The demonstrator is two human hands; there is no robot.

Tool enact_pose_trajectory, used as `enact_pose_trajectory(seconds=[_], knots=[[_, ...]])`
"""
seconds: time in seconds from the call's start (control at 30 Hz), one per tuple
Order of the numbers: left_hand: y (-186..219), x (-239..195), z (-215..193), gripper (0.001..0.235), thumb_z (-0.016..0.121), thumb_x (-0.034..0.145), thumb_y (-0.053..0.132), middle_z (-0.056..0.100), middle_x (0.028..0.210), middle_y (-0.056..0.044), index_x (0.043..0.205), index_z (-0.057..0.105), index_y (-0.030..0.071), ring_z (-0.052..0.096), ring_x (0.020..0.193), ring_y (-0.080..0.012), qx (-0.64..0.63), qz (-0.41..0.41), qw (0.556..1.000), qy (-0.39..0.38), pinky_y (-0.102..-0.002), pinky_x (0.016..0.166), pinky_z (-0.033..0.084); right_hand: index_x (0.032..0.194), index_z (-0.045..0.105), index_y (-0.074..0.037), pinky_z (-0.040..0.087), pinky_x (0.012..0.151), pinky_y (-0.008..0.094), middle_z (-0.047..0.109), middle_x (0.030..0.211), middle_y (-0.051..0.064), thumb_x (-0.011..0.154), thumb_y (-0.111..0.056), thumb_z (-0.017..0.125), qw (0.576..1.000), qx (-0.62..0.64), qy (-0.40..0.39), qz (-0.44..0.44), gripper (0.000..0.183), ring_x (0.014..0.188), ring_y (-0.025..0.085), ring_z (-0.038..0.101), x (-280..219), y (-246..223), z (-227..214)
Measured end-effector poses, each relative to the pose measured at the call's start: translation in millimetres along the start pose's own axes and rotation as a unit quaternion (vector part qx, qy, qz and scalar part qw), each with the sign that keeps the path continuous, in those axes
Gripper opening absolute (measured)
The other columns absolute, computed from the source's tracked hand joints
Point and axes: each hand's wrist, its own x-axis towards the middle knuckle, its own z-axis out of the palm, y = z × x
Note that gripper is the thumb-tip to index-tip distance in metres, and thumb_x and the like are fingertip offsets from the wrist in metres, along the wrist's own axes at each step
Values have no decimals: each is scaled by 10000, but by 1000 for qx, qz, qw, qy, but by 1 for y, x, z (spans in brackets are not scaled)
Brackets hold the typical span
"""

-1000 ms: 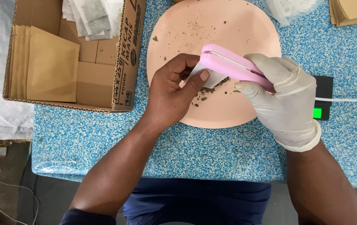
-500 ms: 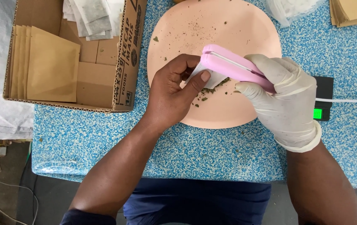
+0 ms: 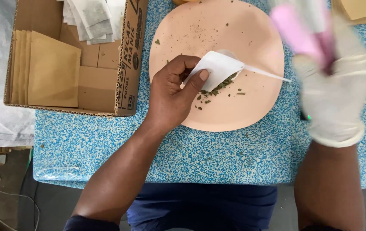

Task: Filling small white bags with tea leaves using a spoon and sealing them with a heat sealer.

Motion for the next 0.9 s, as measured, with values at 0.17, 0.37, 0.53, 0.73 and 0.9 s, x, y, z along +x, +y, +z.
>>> enact_pose_trajectory(seconds=[0.17,0.37,0.53,0.73,0.9], knots=[[-1,0,1,172,627,988,262,664,1010,5,1078,646,117,621,932,-135,-20,-9,1000,0,-274,769,532,1560,496,79,393,859,406,501,1250,238,1187,73,622,997,-5,-30,77,393,1048,333,477,-1,34,-33],[0,-1,2,177,631,986,262,657,1006,3,1074,645,108,610,925,-135,-33,-7,999,-2,-271,762,535,1510,582,66,376,777,361,539,1155,172,1182,5,666,987,-17,-72,144,344,947,264,491,-12,83,-44],[-1,-1,1,171,632,986,254,651,1009,11,1079,642,111,604,928,-128,-28,-6,1000,-4,-270,772,527,1518,632,118,428,786,425,630,1184,249,1112,-1,730,983,-72,-90,140,434,980,348,551,-18,95,-48],[-1,-1,2,161,637,989,245,658,1018,1,1078,645,111,618,925,-134,-39,1,999,-7,-274,759,543,1410,749,83,459,770,429,555,1135,243,1081,-169,812,965,-211,-103,117,418,970,370,564,-27,120,-48],[-4,1,-2,101,639,994,189,610,1019,-52,1060,640,112,605,944,-194,28,82,996,13,-275,686,505,1452,714,49,470,775,493,615,1152,289,1053,-260,787,946,-268,-113,141,510,945,455,618,-33,133,-45]])
